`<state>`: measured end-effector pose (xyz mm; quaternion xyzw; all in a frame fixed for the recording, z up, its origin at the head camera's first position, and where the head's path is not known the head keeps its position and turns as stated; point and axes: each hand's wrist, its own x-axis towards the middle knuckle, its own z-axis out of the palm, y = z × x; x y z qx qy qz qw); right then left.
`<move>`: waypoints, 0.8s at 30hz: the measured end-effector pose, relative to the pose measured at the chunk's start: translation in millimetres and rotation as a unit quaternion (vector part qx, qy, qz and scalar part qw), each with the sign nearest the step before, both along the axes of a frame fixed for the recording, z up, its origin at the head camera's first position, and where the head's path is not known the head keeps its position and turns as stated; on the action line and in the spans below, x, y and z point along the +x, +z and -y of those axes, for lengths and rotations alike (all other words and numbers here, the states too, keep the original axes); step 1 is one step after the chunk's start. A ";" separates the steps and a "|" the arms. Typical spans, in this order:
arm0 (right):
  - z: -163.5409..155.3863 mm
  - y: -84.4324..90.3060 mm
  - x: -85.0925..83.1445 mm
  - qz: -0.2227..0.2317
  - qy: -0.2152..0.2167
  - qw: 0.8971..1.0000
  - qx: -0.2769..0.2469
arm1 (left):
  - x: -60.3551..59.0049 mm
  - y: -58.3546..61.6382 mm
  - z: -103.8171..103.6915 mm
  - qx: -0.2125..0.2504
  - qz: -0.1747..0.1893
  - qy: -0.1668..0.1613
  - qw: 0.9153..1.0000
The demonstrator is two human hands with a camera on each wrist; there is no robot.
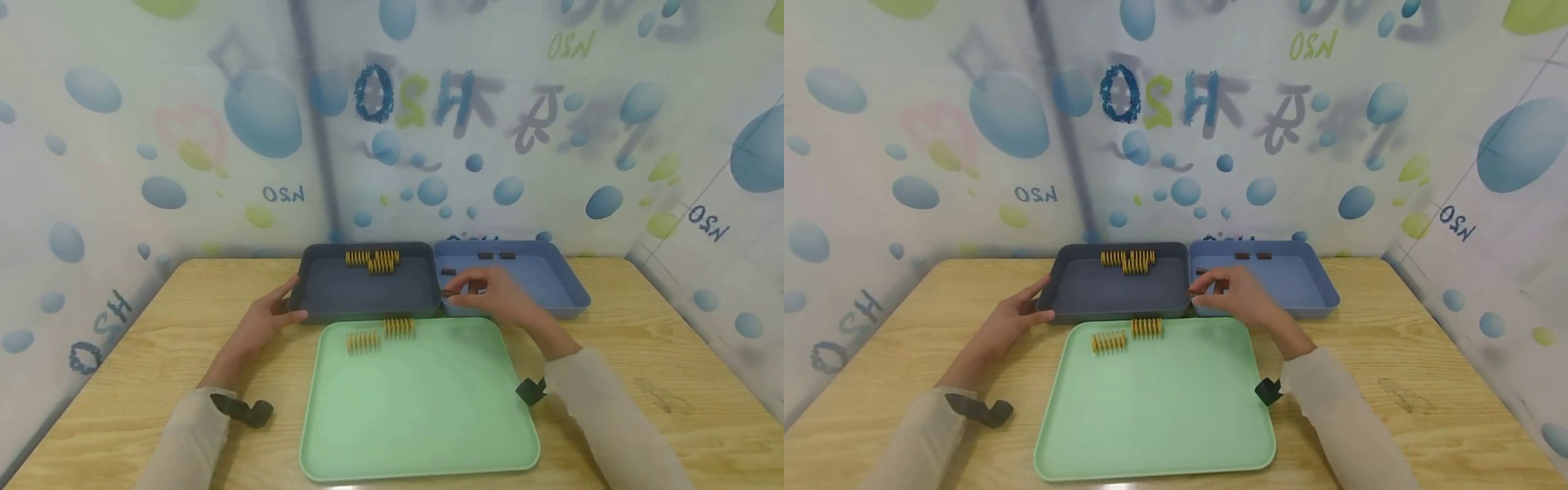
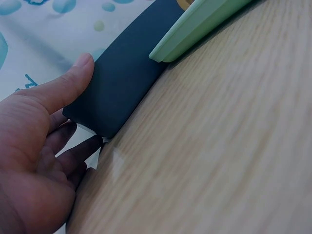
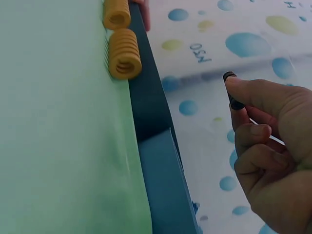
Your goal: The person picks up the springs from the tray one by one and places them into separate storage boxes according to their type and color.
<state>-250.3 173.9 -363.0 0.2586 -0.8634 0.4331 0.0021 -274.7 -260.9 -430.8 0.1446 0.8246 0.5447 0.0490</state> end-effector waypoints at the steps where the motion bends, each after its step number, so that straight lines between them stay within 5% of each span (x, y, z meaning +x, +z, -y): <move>1: -3.2 0.1 -1.8 0.002 -0.006 1.000 -0.004 | 0.1 0.1 0.1 -0.001 0.000 0.000 1.000; 9: -26.2 1.9 -8.7 0.045 -0.083 0.995 -0.020 | 0.3 0.7 1.0 -0.017 -0.008 -0.003 1.000; 13: -42.6 -12.7 -22.2 0.043 -0.116 0.992 -0.021 | 0.3 0.2 0.8 -0.013 -0.007 -0.004 1.000; 24: -64.6 -19.4 -29.2 0.015 -0.171 0.985 0.017 | 0.1 0.1 0.5 -0.006 -0.007 -0.005 1.000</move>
